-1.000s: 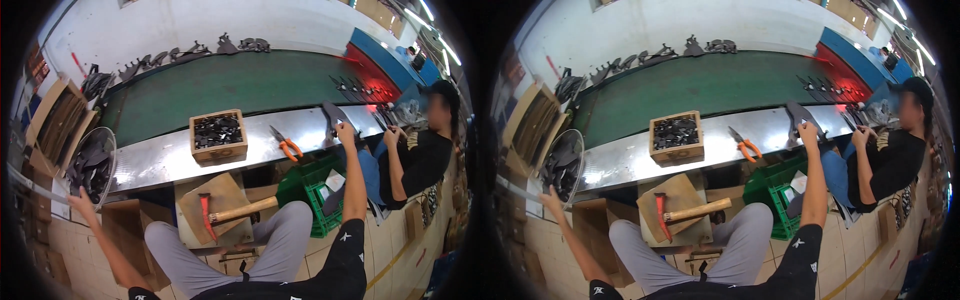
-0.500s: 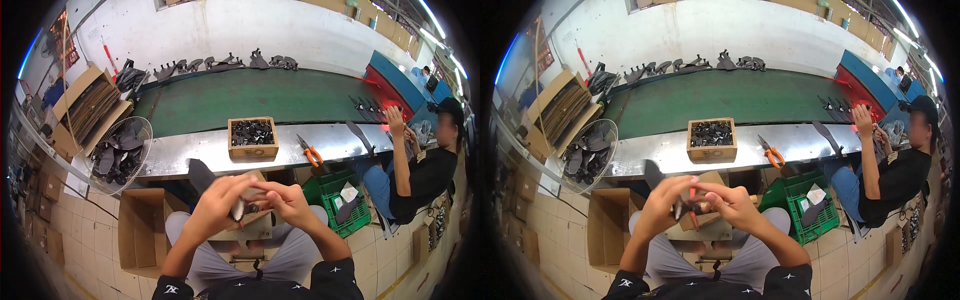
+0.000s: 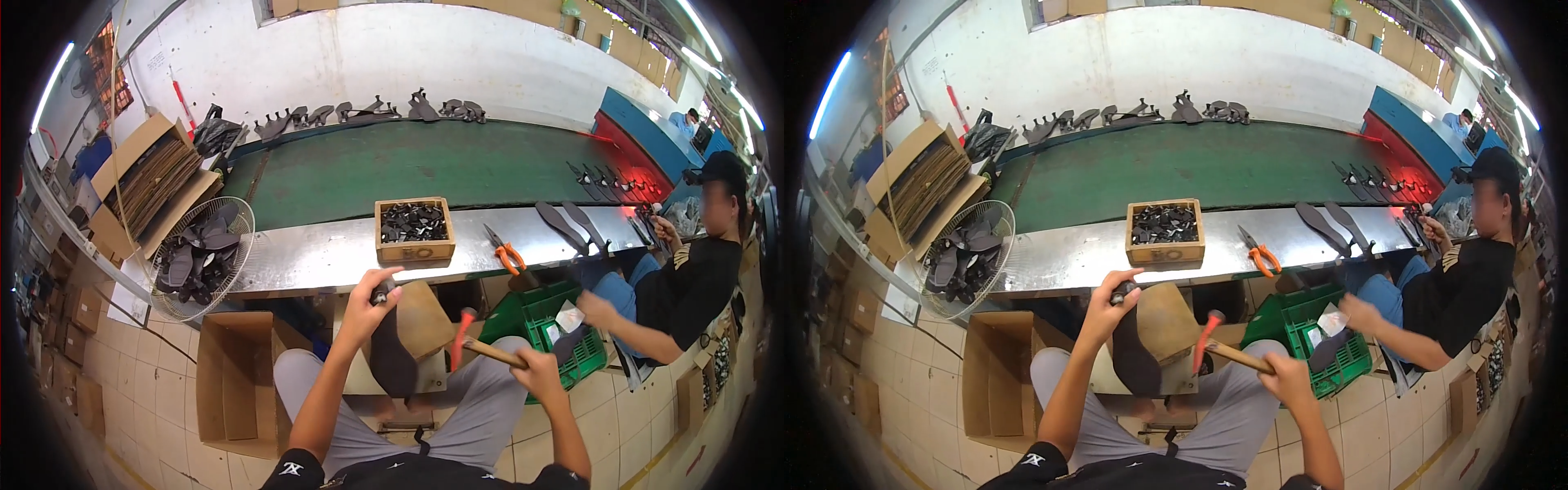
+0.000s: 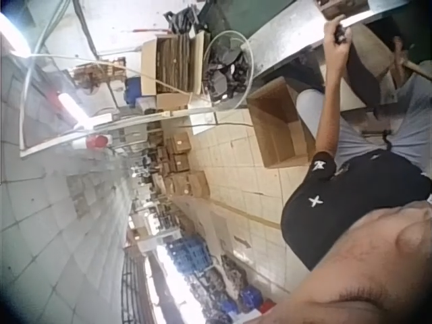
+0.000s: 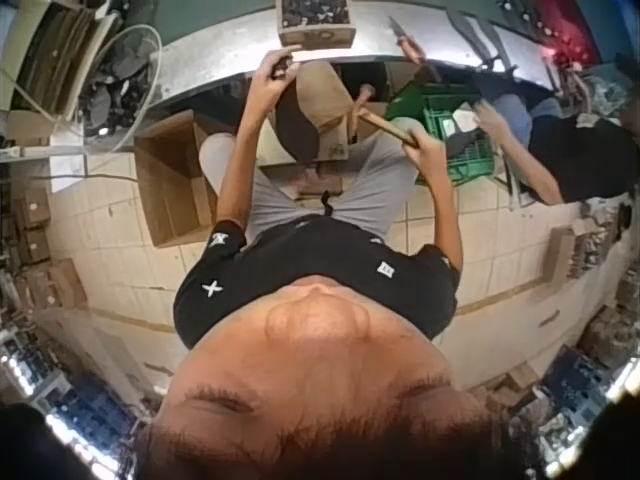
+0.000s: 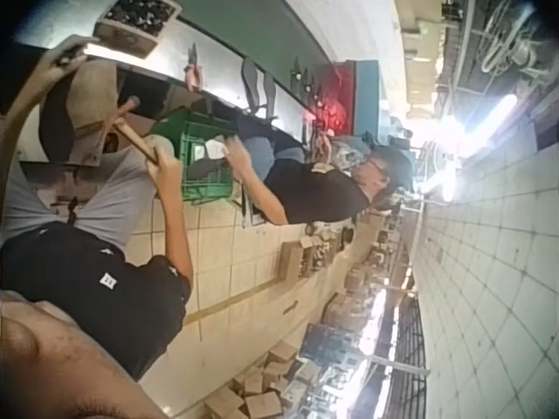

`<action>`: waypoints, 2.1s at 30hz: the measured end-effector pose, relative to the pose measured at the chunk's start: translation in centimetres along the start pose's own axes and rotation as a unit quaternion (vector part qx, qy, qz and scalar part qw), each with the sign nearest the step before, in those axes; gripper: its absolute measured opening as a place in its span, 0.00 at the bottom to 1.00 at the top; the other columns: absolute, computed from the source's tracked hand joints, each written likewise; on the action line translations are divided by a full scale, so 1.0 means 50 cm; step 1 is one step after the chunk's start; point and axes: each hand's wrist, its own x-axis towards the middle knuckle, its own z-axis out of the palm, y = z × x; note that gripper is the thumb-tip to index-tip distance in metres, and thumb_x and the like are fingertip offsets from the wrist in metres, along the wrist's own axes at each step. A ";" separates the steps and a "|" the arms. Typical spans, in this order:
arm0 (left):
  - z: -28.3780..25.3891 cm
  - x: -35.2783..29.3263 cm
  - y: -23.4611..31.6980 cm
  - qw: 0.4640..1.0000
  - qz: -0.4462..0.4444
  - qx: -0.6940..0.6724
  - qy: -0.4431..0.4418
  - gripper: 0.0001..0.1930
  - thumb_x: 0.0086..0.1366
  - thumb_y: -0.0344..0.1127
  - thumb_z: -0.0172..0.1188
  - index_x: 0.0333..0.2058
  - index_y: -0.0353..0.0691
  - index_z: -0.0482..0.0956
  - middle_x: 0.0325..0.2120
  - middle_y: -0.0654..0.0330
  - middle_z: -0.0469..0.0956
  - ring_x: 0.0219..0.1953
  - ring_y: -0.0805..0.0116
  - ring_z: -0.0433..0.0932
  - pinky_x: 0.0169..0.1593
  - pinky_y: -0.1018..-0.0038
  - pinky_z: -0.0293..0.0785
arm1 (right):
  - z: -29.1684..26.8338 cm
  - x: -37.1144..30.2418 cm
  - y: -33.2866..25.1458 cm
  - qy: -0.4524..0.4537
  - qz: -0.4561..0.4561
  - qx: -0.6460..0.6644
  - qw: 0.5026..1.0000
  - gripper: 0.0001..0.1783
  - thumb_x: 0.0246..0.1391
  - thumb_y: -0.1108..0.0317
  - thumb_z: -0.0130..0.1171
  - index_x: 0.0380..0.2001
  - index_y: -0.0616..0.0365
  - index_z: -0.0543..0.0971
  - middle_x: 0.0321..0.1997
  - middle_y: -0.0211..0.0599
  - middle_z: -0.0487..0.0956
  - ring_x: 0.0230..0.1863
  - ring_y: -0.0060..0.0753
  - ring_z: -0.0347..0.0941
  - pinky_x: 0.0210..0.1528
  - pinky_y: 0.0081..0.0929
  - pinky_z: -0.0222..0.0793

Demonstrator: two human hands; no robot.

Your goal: Manually assemble shoe components using a hammer and small nails or tacks at a workstation.

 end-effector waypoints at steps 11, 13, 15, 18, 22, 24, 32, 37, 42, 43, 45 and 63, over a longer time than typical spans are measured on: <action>0.106 0.320 -0.066 0.936 0.100 0.330 0.071 0.12 0.62 0.39 0.63 0.38 0.37 0.80 0.38 0.51 0.80 0.39 0.53 0.80 0.43 0.62 0.76 | 0.086 -0.099 -0.126 0.030 0.342 0.650 0.678 0.11 0.61 0.62 0.61 0.34 0.59 0.78 0.15 0.18 0.67 0.16 0.12 0.63 0.19 0.17 0.56; 0.128 0.376 -0.102 0.920 0.088 0.381 0.025 0.11 0.61 0.38 0.63 0.37 0.37 0.81 0.36 0.51 0.81 0.39 0.51 0.80 0.43 0.60 0.76 | 0.109 -0.058 -0.134 0.027 0.344 0.626 0.700 0.11 0.61 0.61 0.61 0.34 0.60 0.79 0.15 0.18 0.68 0.16 0.12 0.62 0.19 0.17 0.55; 0.150 0.405 -0.103 0.901 0.086 0.425 -0.026 0.11 0.60 0.38 0.63 0.35 0.36 0.82 0.34 0.50 0.81 0.39 0.50 0.80 0.42 0.59 0.76 | 0.113 -0.037 -0.134 0.037 0.346 0.599 0.721 0.12 0.62 0.60 0.61 0.34 0.60 0.81 0.15 0.19 0.69 0.16 0.11 0.62 0.19 0.17 0.55; 0.152 0.421 -0.106 0.895 0.102 0.432 -0.051 0.04 0.56 0.29 0.61 0.27 0.35 0.82 0.29 0.48 0.81 0.36 0.49 0.81 0.41 0.58 0.77 | 0.113 -0.019 -0.136 0.077 0.309 0.512 0.798 0.12 0.62 0.63 0.60 0.31 0.62 0.80 0.12 0.19 0.65 0.13 0.11 0.57 0.16 0.16 0.50; 0.132 0.421 -0.118 0.911 0.123 0.386 -0.077 0.04 0.54 0.26 0.61 0.29 0.34 0.83 0.30 0.46 0.81 0.35 0.48 0.81 0.40 0.59 0.77 | 0.090 0.013 -0.135 0.090 0.272 0.515 0.808 0.12 0.61 0.62 0.62 0.31 0.61 0.82 0.14 0.18 0.67 0.14 0.10 0.58 0.16 0.16 0.51; 0.114 0.418 -0.112 0.910 0.164 0.378 -0.045 0.08 0.55 0.26 0.64 0.35 0.34 0.84 0.29 0.50 0.83 0.33 0.55 0.83 0.39 0.65 0.78 | 0.066 0.035 -0.141 0.107 0.244 0.466 0.844 0.11 0.61 0.64 0.62 0.32 0.60 0.86 0.21 0.24 0.80 0.22 0.09 0.67 0.24 0.17 0.62; 0.143 0.075 0.138 0.980 0.142 -0.077 0.120 0.08 0.62 0.25 0.67 0.36 0.35 0.75 0.30 0.63 0.81 0.32 0.80 0.78 0.36 0.83 0.75 | 0.016 0.168 -0.196 0.168 0.238 0.507 0.811 0.17 0.64 0.57 0.58 0.46 0.61 0.80 0.25 0.26 0.80 0.13 0.08 0.56 0.15 0.13 0.50; 0.140 -0.057 0.159 0.944 0.280 -0.111 0.132 0.15 0.57 0.13 0.64 0.37 0.36 0.70 0.31 0.55 0.77 0.35 0.68 0.79 0.44 0.72 0.80 | -0.019 0.207 -0.308 0.107 0.140 0.665 0.725 0.19 0.60 0.61 0.64 0.49 0.64 0.79 0.37 0.30 0.83 0.17 0.08 0.61 0.18 0.12 0.54; 0.119 -0.101 0.108 0.926 0.271 -0.190 0.179 0.15 0.56 0.14 0.66 0.39 0.33 0.73 0.34 0.53 0.79 0.39 0.66 0.81 0.46 0.73 0.79 | 0.012 0.193 -0.348 0.084 0.158 0.627 0.758 0.15 0.57 0.69 0.67 0.45 0.64 0.81 0.25 0.26 0.79 0.15 0.08 0.61 0.16 0.12 0.53; 0.112 -0.107 0.088 0.943 0.221 -0.188 0.163 0.15 0.56 0.18 0.68 0.40 0.34 0.74 0.37 0.53 0.79 0.41 0.65 0.81 0.47 0.71 0.78 | 0.023 0.195 -0.350 0.091 0.172 0.616 0.764 0.13 0.56 0.71 0.67 0.44 0.64 0.81 0.23 0.24 0.77 0.15 0.08 0.60 0.15 0.13 0.53; 0.095 -0.103 0.062 0.955 0.171 -0.190 0.152 0.16 0.57 0.22 0.70 0.41 0.34 0.74 0.40 0.54 0.80 0.43 0.64 0.81 0.49 0.70 0.77 | 0.033 0.210 -0.341 0.084 0.181 0.591 0.782 0.12 0.56 0.74 0.64 0.43 0.65 0.81 0.27 0.28 0.79 0.15 0.11 0.63 0.16 0.14 0.56; 0.043 -0.036 -0.123 0.973 0.042 0.205 0.100 0.14 0.52 0.41 0.72 0.34 0.41 0.83 0.36 0.63 0.82 0.46 0.65 0.78 0.63 0.56 0.53 | 0.147 0.355 -0.234 -0.051 -0.101 0.298 0.948 0.16 0.53 0.74 0.62 0.46 0.64 0.79 0.37 0.50 0.81 0.35 0.45 0.81 0.38 0.29 0.74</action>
